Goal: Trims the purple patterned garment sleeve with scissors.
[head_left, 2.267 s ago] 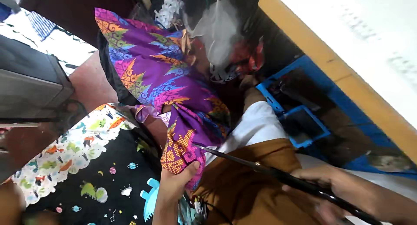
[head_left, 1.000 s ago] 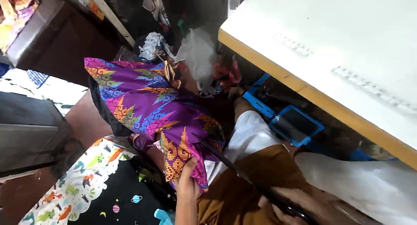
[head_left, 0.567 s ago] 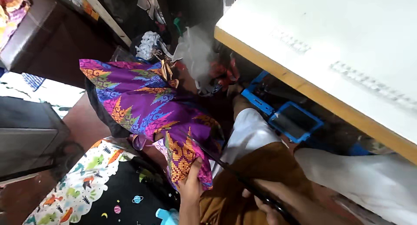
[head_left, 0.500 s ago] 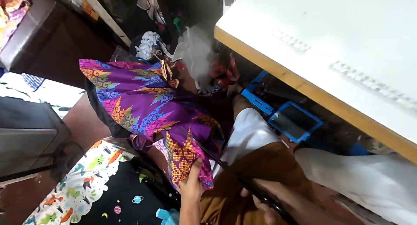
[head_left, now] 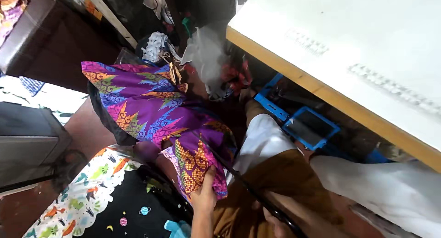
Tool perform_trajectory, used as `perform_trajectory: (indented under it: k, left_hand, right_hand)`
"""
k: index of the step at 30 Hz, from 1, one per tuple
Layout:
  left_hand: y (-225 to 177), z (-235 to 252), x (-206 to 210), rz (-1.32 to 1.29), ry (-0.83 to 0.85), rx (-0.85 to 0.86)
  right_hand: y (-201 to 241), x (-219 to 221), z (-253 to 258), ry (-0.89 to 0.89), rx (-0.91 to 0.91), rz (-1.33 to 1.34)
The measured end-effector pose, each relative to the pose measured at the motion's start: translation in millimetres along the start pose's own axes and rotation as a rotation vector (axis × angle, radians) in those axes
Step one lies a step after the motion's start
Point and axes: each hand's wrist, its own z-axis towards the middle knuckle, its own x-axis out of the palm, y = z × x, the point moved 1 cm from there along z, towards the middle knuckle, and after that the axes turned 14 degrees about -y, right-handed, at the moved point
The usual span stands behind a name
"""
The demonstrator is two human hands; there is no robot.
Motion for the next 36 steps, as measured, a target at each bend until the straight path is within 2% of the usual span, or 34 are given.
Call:
perform_trajectory:
  k: [7, 14, 32, 36]
  left_hand:
    - [0, -2, 0, 0.035, -0.023, -0.012]
    - [1, -3, 5, 0.020, -0.037, -0.016]
    - [4, -6, 5, 0.039, -0.064, -0.051]
    - [6, -7, 6, 0.023, -0.083, -0.064]
  right_hand:
    - [4, 4, 4, -0.001, -0.036, -0.024]
    - [0, 9, 2, 0.026, 0.026, 0.110]
    - [7, 12, 0, 0.040, 0.134, 0.106]
    - [2, 14, 0, 0.027, 0.101, 0.124]
